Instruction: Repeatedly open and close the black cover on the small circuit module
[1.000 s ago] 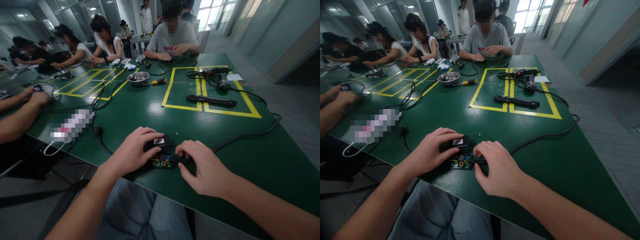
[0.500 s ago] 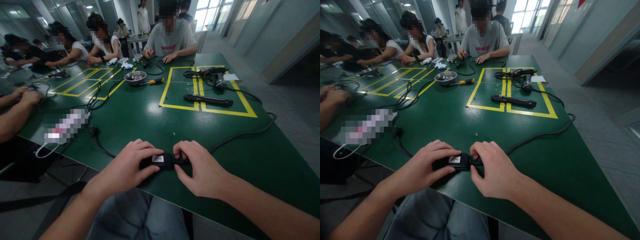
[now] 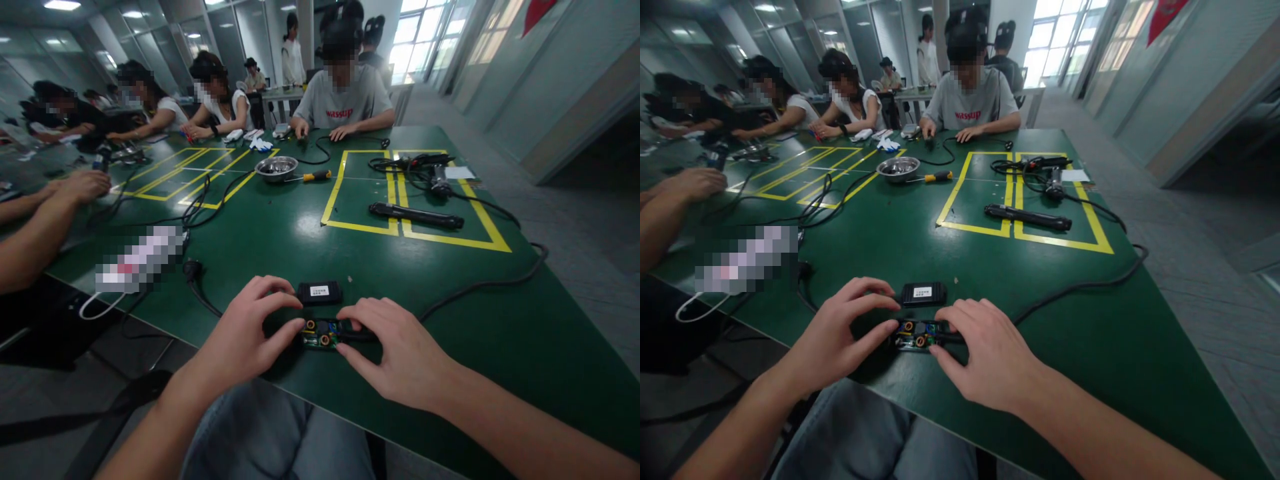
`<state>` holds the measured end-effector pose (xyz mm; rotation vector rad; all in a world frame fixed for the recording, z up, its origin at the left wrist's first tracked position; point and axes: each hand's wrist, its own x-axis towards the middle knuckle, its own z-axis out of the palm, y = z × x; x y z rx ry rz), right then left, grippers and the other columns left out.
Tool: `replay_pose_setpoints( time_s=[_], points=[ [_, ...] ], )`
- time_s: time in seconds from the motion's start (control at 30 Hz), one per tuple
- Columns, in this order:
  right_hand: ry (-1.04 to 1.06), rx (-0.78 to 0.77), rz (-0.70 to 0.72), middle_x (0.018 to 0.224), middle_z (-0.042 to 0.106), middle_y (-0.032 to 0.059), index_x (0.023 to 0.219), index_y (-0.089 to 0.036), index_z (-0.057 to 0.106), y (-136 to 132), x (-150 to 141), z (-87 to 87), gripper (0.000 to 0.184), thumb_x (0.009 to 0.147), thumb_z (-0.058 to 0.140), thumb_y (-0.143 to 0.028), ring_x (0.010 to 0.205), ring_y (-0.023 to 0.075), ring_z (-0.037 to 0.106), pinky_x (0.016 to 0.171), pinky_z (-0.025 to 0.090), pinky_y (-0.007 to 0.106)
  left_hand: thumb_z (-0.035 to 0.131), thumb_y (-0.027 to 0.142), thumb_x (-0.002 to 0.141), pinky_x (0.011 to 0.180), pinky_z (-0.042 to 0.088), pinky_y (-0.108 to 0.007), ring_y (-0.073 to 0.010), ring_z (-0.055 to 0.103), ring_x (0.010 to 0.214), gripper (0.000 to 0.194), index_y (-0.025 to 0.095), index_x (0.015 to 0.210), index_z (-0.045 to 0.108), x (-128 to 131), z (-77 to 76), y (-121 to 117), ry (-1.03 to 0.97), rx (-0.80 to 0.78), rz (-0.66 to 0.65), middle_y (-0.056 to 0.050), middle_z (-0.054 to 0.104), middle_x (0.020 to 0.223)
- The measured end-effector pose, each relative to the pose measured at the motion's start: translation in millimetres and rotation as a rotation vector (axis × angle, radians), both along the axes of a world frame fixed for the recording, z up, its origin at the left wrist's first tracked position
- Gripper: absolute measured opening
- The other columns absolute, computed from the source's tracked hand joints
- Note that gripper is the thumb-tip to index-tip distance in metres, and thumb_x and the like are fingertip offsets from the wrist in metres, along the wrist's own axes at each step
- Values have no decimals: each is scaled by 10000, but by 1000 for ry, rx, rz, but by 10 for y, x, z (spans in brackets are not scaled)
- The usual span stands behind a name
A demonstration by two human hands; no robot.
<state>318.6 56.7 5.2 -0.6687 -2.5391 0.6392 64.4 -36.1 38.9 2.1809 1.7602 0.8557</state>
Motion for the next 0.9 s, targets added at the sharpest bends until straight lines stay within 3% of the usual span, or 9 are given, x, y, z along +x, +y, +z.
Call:
replay_pose_setpoints(
  time_s=[0.13,0.3,0.47,0.53,0.6,0.67,0.8,0.9],
  points=[
    [-22,-6,6,910,716,34,1125,-208,729,25,16,-9,214,918,782,-227,820,237,665,723,455,368,763,297,1003,905,592,-372,-247,706,1043,275,251,1275,762,-52,-95,-217,-3,-105,-29,-69,748,1172],
    [-45,11,12,903,706,17,1144,-228,736,52,14,-44,225,934,817,-235,810,221,680,711,469,343,791,281,1009,822,553,-323,-216,692,960,250,266,1257,768,-98,-214,-209,-25,-65,-55,-30,756,1042],
    [0,9,9,898,665,9,1157,-220,660,39,23,-27,252,928,766,-237,764,210,647,694,462,339,761,244,1006,798,528,-312,-209,685,929,186,249,1191,743,-88,-164,-203,-61,-71,-48,-17,754,1006],
    [51,-26,-4,875,640,8,1081,-215,614,40,33,-3,147,949,680,-223,728,197,616,673,451,332,673,220,1042,809,533,-311,-201,689,923,99,230,1125,726,-98,-135,-219,-95,-95,-46,-24,752,1006],
    [71,-35,4,848,623,11,983,-219,568,49,39,14,33,982,572,-186,703,186,589,656,434,325,593,201,1073,825,541,-308,-193,696,931,130,222,1043,717,-118,-101,-232,-116,-117,-60,-31,752,1003],
    [47,2,28,834,618,18,920,-222,539,62,38,19,114,998,499,-149,699,185,573,654,414,326,580,200,1075,853,550,-316,-198,702,969,173,224,991,730,-130,-58,-222,-96,-120,-73,-42,759,1041],
    [24,75,28,842,619,30,899,-222,537,73,30,13,142,993,485,-129,725,198,559,673,391,339,633,193,1030,988,558,-410,-255,691,1130,183,234,935,784,-45,8,-24,24,-38,-33,-76,758,1241],
    [22,58,27,847,621,29,920,-223,543,62,22,29,107,983,523,-140,749,205,566,690,389,344,687,206,1014,1065,566,-472,-286,678,1219,246,250,1229,798,68,-20,267,59,-24,1,-95,747,1349]
  ],
)
